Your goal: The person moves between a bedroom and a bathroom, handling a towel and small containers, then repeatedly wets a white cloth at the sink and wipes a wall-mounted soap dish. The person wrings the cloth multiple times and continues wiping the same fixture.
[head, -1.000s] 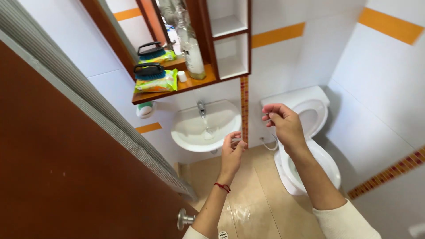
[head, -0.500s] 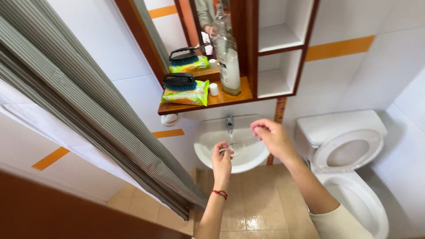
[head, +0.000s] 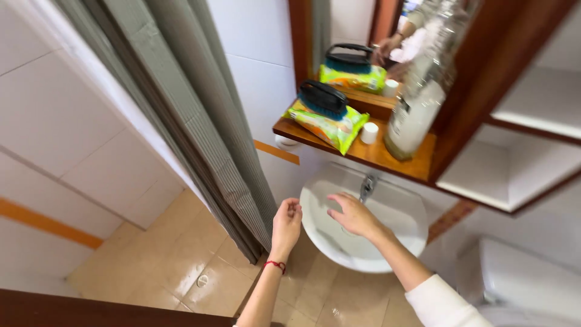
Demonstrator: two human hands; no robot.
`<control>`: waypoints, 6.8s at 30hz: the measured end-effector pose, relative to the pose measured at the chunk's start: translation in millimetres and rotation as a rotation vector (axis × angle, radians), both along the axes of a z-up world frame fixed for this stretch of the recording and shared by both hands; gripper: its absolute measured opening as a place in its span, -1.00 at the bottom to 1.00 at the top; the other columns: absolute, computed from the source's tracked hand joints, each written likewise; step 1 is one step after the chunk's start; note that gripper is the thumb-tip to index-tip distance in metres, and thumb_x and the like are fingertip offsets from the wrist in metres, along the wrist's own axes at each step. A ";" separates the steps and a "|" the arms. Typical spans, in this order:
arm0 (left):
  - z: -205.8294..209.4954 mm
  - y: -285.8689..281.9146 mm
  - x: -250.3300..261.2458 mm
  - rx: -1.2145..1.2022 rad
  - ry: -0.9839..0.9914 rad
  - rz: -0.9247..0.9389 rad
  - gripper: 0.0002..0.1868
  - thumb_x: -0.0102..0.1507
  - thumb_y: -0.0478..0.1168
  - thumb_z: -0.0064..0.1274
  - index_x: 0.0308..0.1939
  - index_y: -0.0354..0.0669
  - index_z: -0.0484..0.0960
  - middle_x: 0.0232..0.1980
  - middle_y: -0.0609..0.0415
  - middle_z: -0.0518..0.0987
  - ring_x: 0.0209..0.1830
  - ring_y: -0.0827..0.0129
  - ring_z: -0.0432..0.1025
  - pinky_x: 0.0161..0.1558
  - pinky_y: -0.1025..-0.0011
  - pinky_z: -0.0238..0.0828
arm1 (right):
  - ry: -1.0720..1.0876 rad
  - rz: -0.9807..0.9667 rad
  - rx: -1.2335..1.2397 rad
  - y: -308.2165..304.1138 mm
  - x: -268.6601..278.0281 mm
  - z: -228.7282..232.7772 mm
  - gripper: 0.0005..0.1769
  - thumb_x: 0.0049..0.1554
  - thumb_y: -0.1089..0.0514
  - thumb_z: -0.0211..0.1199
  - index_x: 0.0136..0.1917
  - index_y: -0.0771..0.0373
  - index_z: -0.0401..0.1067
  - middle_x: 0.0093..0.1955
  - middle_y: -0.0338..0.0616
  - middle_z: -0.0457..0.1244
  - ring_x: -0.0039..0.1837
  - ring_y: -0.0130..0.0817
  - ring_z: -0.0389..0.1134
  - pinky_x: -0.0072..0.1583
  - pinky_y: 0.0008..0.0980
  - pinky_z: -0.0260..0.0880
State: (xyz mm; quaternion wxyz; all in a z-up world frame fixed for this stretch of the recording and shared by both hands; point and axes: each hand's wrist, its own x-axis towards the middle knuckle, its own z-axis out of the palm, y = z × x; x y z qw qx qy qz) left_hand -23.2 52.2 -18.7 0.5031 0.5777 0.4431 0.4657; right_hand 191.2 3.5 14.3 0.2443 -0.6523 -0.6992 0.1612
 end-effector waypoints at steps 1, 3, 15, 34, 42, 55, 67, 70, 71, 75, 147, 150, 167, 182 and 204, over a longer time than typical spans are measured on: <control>-1.3 4.7 -1.1 0.049 0.054 0.007 -0.75 0.33 -0.35 0.02 0.09 -0.28 0.54 -0.12 0.04 0.62 -0.19 0.42 0.49 -0.11 0.45 0.48 | -0.003 0.015 0.014 12.3 6.3 -4.9 -0.42 0.15 -0.02 0.30 0.37 0.24 0.35 0.40 0.07 0.23 0.44 -0.02 0.22 0.42 -0.12 0.19; -7.4 4.4 -5.1 0.068 0.124 0.043 -0.72 0.31 -0.36 0.02 0.10 -0.27 0.53 -0.07 0.04 0.63 -0.14 0.39 0.51 -0.06 0.43 0.50 | 0.007 0.062 0.002 31.4 13.1 -21.5 -0.40 0.15 -0.02 0.30 0.37 0.27 0.33 0.41 0.10 0.21 0.46 -0.01 0.20 0.43 -0.11 0.17; -46.2 127.6 28.9 0.285 0.507 0.161 -0.30 0.22 -0.33 0.13 0.41 -0.28 0.19 0.58 -0.24 -0.02 0.43 -0.17 0.22 0.29 0.13 0.32 | 0.055 -0.044 0.099 215.3 30.0 -70.7 -0.36 0.20 -0.10 0.21 0.44 0.25 0.29 0.40 0.15 0.24 0.39 0.07 0.27 0.37 -0.09 0.26; -99.1 320.4 117.0 0.873 1.088 0.286 -0.45 0.31 -0.12 0.07 0.35 -0.25 0.41 0.31 0.02 0.46 0.47 0.13 0.19 0.56 0.20 -0.02 | -0.312 0.163 0.532 449.9 74.2 -190.5 -0.39 0.31 0.02 0.04 0.52 0.37 0.14 0.52 0.18 0.07 0.48 0.02 0.12 0.42 -0.14 0.15; -84.5 311.5 102.1 0.608 0.789 0.210 -0.17 0.07 0.14 0.28 0.20 -0.44 0.44 0.20 -0.17 0.47 0.34 0.04 0.30 0.46 0.22 0.14 | -0.222 0.141 0.513 424.2 45.4 -155.9 -0.59 0.33 0.13 0.11 0.39 0.34 0.36 0.31 0.14 0.19 0.21 0.02 0.27 0.21 -0.13 0.33; -154.2 260.6 80.3 0.463 0.323 0.467 -0.57 0.29 -0.20 0.20 0.20 -0.29 0.55 0.16 -0.11 0.62 0.12 0.10 0.59 0.09 0.28 0.60 | -0.470 0.169 0.329 394.2 33.9 -121.0 -0.45 0.12 -0.02 0.36 0.26 0.35 0.44 0.03 0.17 0.30 0.01 0.04 0.32 0.05 -0.06 0.35; -88.3 216.0 54.5 -0.280 -0.762 0.188 -0.68 0.33 -0.14 0.07 0.01 -0.34 0.58 -0.13 -0.08 0.70 -0.36 0.32 0.60 -0.36 0.41 0.51 | 0.557 -0.088 -0.103 286.2 -18.5 -73.9 -0.57 0.14 -0.02 0.28 0.14 0.34 0.47 -0.03 -0.09 0.37 -0.01 -0.36 0.35 0.05 -0.31 0.36; -65.3 193.8 42.9 -0.282 -0.782 0.152 -0.65 0.34 -0.08 0.04 0.01 -0.32 0.58 -0.14 -0.07 0.70 -0.38 0.31 0.59 -0.41 0.44 0.45 | 0.755 0.040 -0.096 257.0 -28.9 -49.2 -0.51 0.11 0.00 0.32 0.23 0.30 0.40 0.02 -0.20 0.35 0.04 -0.43 0.34 0.10 -0.38 0.35; -56.8 183.5 36.8 -0.294 -0.813 0.101 -0.62 0.35 -0.03 0.02 0.02 -0.30 0.57 -0.14 -0.06 0.69 -0.41 0.30 0.59 -0.46 0.47 0.39 | 0.826 0.142 -0.082 244.6 -32.5 -39.1 -0.45 0.09 0.03 0.36 0.28 0.26 0.35 0.05 -0.23 0.33 0.07 -0.45 0.34 0.13 -0.43 0.35; -27.4 140.3 20.1 -0.254 -0.769 0.063 -0.58 0.35 0.02 0.01 0.02 -0.31 0.55 -0.15 -0.03 0.69 -0.42 0.30 0.59 -0.48 0.47 0.38 | 0.984 0.113 -0.198 211.6 -37.9 -30.6 -0.47 0.01 0.15 0.42 0.24 0.22 0.40 0.03 -0.19 0.39 0.04 -0.46 0.39 0.10 -0.41 0.39; -17.8 -606.2 -564.0 0.275 -0.848 1.782 -0.45 0.20 -0.51 0.05 0.26 -0.24 0.30 0.07 -0.09 0.51 -0.06 0.18 0.57 -0.03 0.25 0.59 | 0.518 1.458 -0.893 -341.1 -778.3 28.7 -0.57 0.07 0.22 0.42 0.21 0.34 0.51 -0.01 -0.17 0.44 0.04 -0.43 0.44 0.14 -0.39 0.45; -21.4 -623.1 -589.1 0.240 -0.771 1.855 -0.44 0.19 -0.55 0.06 0.25 -0.25 0.34 0.04 -0.11 0.54 -0.13 0.20 0.59 -0.10 0.31 0.68 | 0.535 1.460 -0.942 -365.6 -808.7 24.1 -0.57 0.07 0.24 0.41 0.20 0.39 0.50 -0.02 -0.09 0.44 -0.02 -0.37 0.46 0.04 -0.33 0.49; -100.5 -692.2 -777.3 0.177 -0.658 1.950 -0.44 0.14 -0.51 0.07 0.24 -0.27 0.38 -0.11 -0.20 0.62 -0.30 0.22 0.58 -0.26 0.35 0.57 | 0.465 1.415 -1.004 -444.9 -994.7 -50.6 -0.55 0.06 0.23 0.39 0.21 0.40 0.47 0.04 -0.10 0.43 0.02 -0.37 0.45 0.03 -0.35 0.48; -117.6 -771.5 -859.2 0.139 -0.693 2.176 -0.43 0.11 -0.47 0.17 0.21 -0.35 0.43 -0.05 -0.12 0.64 -0.27 0.21 0.62 -0.32 0.34 0.64 | 0.404 1.541 -1.106 -504.1 -1135.7 -89.0 -0.58 0.06 0.24 0.41 0.19 0.40 0.48 0.03 -0.08 0.43 0.01 -0.37 0.45 0.02 -0.36 0.47; -211.9 -938.6 -951.8 -0.170 -0.570 2.371 -0.48 0.06 -0.35 0.32 0.11 -0.27 0.58 -0.05 -0.05 0.65 -0.19 0.31 0.57 -0.28 0.38 0.51 | 0.268 1.520 -1.206 -650.4 -1273.1 -169.7 -0.45 0.06 0.27 0.38 0.31 0.39 0.36 0.11 -0.05 0.40 0.08 -0.31 0.44 0.06 -0.33 0.49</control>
